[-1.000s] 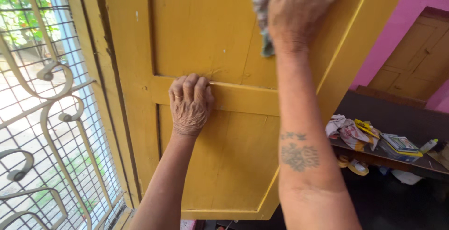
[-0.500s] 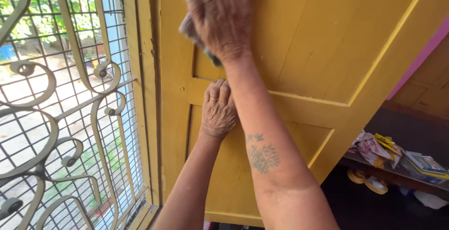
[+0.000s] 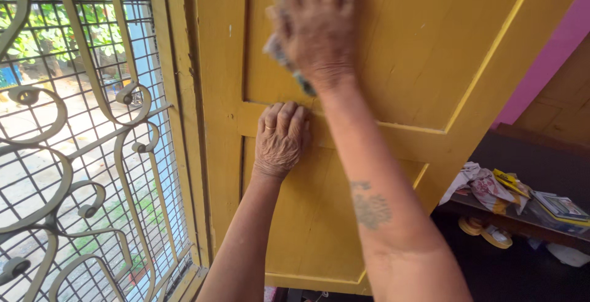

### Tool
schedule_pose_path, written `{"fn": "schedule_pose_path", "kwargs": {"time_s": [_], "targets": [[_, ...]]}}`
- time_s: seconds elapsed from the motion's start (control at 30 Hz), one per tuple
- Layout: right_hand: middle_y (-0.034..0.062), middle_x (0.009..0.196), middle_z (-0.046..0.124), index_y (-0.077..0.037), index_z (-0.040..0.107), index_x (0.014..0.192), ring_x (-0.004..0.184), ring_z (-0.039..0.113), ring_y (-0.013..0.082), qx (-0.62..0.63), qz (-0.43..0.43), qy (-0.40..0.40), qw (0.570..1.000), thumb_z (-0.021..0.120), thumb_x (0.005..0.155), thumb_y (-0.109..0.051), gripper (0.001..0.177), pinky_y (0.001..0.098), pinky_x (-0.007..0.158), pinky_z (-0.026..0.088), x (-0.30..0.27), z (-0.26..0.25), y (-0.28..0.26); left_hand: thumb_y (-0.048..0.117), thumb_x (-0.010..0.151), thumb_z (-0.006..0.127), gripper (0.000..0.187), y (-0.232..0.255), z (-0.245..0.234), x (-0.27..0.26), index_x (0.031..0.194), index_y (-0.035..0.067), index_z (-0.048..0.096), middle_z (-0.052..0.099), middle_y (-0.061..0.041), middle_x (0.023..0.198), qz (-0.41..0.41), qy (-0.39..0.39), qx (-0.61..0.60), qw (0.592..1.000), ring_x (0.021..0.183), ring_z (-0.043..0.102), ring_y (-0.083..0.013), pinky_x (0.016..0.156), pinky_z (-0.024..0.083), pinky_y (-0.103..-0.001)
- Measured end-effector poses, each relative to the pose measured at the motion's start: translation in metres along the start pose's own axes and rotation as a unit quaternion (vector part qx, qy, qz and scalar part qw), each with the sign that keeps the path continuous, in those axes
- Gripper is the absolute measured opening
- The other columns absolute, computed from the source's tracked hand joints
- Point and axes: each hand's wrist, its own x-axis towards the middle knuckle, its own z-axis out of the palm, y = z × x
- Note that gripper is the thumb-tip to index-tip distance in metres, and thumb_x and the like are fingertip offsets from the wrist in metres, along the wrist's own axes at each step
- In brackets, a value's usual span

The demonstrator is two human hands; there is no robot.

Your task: The person wipes the surface of a yellow wooden door using a cloth. They move the cloth across the door panels in repeated strokes, covering different areas of the door.

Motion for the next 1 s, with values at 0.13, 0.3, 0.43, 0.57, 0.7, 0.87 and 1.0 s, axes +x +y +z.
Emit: {"fn": "schedule_pose_path", "kwargs": {"time_s": [0.13,0.3,0.43,0.57,0.7,0.87,1.0], "targets": [[0.0111,0.174,0.013,-0.022,0.019,0.168,0.158,0.007,0.0430,-0.032,0.110,0.058,0.992,0.029,0.115,-0.059,0.065,0.0639,0.127,0.003,-0.020,-0.003,0.056,0.014,0.095,0.070,0.036,0.003,-0.003,0.005,0.128,0.008,0.059,0.054,-0.009,0.130,-0.006,0.002,-0.002,1.000,0.126,0.051,-0.0297,0.111,0.044,-0.047],[0.0040,0.175,0.015,-0.027,0.019,0.169,0.161,0.011,0.0356,-0.106,0.261,0.075,0.957,0.021,0.110,-0.062,0.069,0.0591,0.131,0.007,-0.057,0.005,0.126,0.014,0.094,0.070,0.035,0.004,-0.004,0.005,0.127,0.009,0.059,0.054,-0.010,0.129,-0.011,-0.001,-0.005,1.000,0.125,0.051,-0.0299,0.110,0.044,-0.047],[0.0039,0.176,0.013,-0.026,0.016,0.171,0.162,0.009,0.0338,-0.167,0.240,0.112,0.950,0.015,0.111,-0.058,0.068,0.0564,0.131,0.006,-0.102,0.026,0.164,0.014,0.094,0.070,0.035,0.005,-0.003,0.005,0.127,0.009,0.059,0.054,-0.010,0.129,-0.009,-0.001,-0.003,1.000,0.125,0.051,-0.0302,0.110,0.044,-0.048],[0.0025,0.177,0.010,-0.027,0.014,0.170,0.162,0.006,0.0331,-0.174,0.224,0.113,0.952,0.014,0.111,-0.058,0.067,0.0551,0.133,0.003,-0.142,0.047,0.178,0.014,0.095,0.070,0.034,0.006,-0.003,0.005,0.127,0.009,0.059,0.054,-0.009,0.128,-0.013,-0.001,0.003,1.000,0.125,0.051,-0.0296,0.111,0.044,-0.047],[0.0012,0.178,0.006,-0.029,0.009,0.169,0.163,0.004,0.0319,-0.196,0.262,0.036,0.944,0.015,0.107,-0.062,0.070,0.0545,0.132,0.002,-0.154,0.060,0.175,0.015,0.095,0.070,0.034,0.006,-0.002,0.005,0.127,0.009,0.060,0.054,-0.009,0.129,-0.015,-0.001,0.008,1.000,0.125,0.051,-0.0295,0.111,0.044,-0.047],[0.0029,0.178,-0.001,-0.027,0.002,0.170,0.163,-0.001,0.0316,-0.143,0.231,0.107,0.956,0.014,0.113,-0.063,0.068,0.0568,0.135,0.002,-0.155,0.082,0.131,0.016,0.095,0.070,0.035,0.005,0.000,0.003,0.128,0.009,0.060,0.054,-0.009,0.129,-0.013,0.002,0.010,1.000,0.125,0.051,-0.0291,0.112,0.044,-0.046],[0.0016,0.175,-0.008,-0.025,-0.003,0.169,0.162,-0.004,0.0307,-0.081,0.086,0.181,0.976,0.017,0.113,-0.060,0.069,0.0599,0.133,-0.001,-0.147,0.093,0.068,0.016,0.095,0.069,0.034,0.004,0.001,0.002,0.127,0.009,0.060,0.054,-0.009,0.129,-0.009,0.006,0.009,1.000,0.125,0.051,-0.0294,0.111,0.043,-0.046]]}}
